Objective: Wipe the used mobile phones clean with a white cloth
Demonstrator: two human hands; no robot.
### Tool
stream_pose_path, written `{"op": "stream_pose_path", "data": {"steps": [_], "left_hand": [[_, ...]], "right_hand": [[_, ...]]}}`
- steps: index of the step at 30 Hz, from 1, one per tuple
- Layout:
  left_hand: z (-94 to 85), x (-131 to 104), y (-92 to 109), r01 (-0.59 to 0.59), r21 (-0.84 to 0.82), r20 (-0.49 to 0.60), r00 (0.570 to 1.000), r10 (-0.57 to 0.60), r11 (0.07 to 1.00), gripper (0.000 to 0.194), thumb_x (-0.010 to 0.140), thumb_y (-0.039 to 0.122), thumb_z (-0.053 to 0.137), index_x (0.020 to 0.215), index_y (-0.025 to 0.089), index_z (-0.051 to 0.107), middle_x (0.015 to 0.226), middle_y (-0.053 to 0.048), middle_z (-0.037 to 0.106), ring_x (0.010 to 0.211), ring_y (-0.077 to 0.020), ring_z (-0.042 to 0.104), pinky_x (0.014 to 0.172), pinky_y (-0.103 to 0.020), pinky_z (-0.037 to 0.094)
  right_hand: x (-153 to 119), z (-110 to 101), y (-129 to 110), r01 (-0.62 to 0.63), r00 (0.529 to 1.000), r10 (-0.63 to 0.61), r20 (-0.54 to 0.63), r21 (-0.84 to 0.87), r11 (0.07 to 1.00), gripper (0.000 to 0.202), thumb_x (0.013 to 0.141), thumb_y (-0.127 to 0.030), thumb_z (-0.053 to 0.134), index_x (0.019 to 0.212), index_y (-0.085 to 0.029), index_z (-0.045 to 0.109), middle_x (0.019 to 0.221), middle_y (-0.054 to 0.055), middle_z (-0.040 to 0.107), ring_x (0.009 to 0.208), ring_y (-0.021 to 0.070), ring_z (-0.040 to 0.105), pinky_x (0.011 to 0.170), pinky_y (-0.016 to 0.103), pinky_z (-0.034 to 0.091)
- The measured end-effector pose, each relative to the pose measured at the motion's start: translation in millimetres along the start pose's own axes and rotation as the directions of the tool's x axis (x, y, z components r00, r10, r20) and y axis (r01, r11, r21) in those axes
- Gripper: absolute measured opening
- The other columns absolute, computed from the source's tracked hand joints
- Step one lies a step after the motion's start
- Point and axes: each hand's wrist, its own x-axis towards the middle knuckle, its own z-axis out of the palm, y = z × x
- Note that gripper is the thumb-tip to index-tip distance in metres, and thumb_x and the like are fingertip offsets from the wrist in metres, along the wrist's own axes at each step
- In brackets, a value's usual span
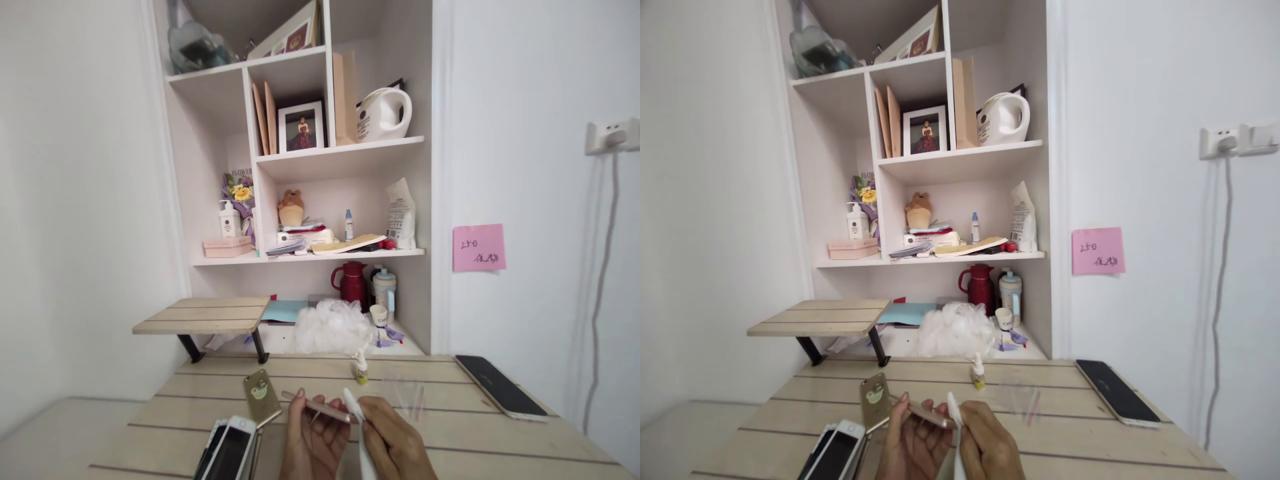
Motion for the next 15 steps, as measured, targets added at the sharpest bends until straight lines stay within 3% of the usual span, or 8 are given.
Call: {"op": "stream_pose_path", "data": {"steps": [8,11,15], "left_hand": [[2.6,-12.4,7.9,-0.033,-0.008,0.145,0.989,0.034,0.999,0.032,0.084,0.042,0.065,0.093,0.011,0.066,0.09,-0.017,0.075,0.083,-0.0261,0.072,0.075,-0.037,0.056],[2.0,-15.4,8.9,0.009,0.045,0.137,0.991,-0.015,0.999,0.035,0.085,0.045,0.064,0.095,0.011,0.068,0.089,-0.015,0.075,0.081,-0.0254,0.072,0.069,-0.034,0.056],[-3.5,-18.9,10.5,0.02,0.091,0.169,0.985,-0.035,0.996,0.041,0.086,0.047,0.061,0.103,0.01,0.068,0.092,-0.015,0.075,0.086,-0.0265,0.071,0.073,-0.034,0.054]], "right_hand": [[-0.8,1.2,-11.8,-0.019,0.999,0.02,0.029,-0.015,1.0,0.034,0.097,-0.013,0.041,0.122,-0.022,0.061,0.108,0.012,0.069,0.104,0.0231,0.069,0.084,0.03,0.06],[-4.3,4.0,-18.8,0.053,0.997,-0.052,0.061,-0.017,0.998,0.04,0.095,-0.009,0.042,0.13,-0.023,0.056,0.114,0.012,0.066,0.106,0.0217,0.068,0.087,0.029,0.059],[-7.4,7.4,-28.1,0.142,0.982,-0.14,0.127,-0.001,0.99,0.049,0.092,-0.003,0.04,0.135,-0.023,0.051,0.114,0.011,0.065,0.097,0.018,0.071,0.082,0.024,0.06]]}}
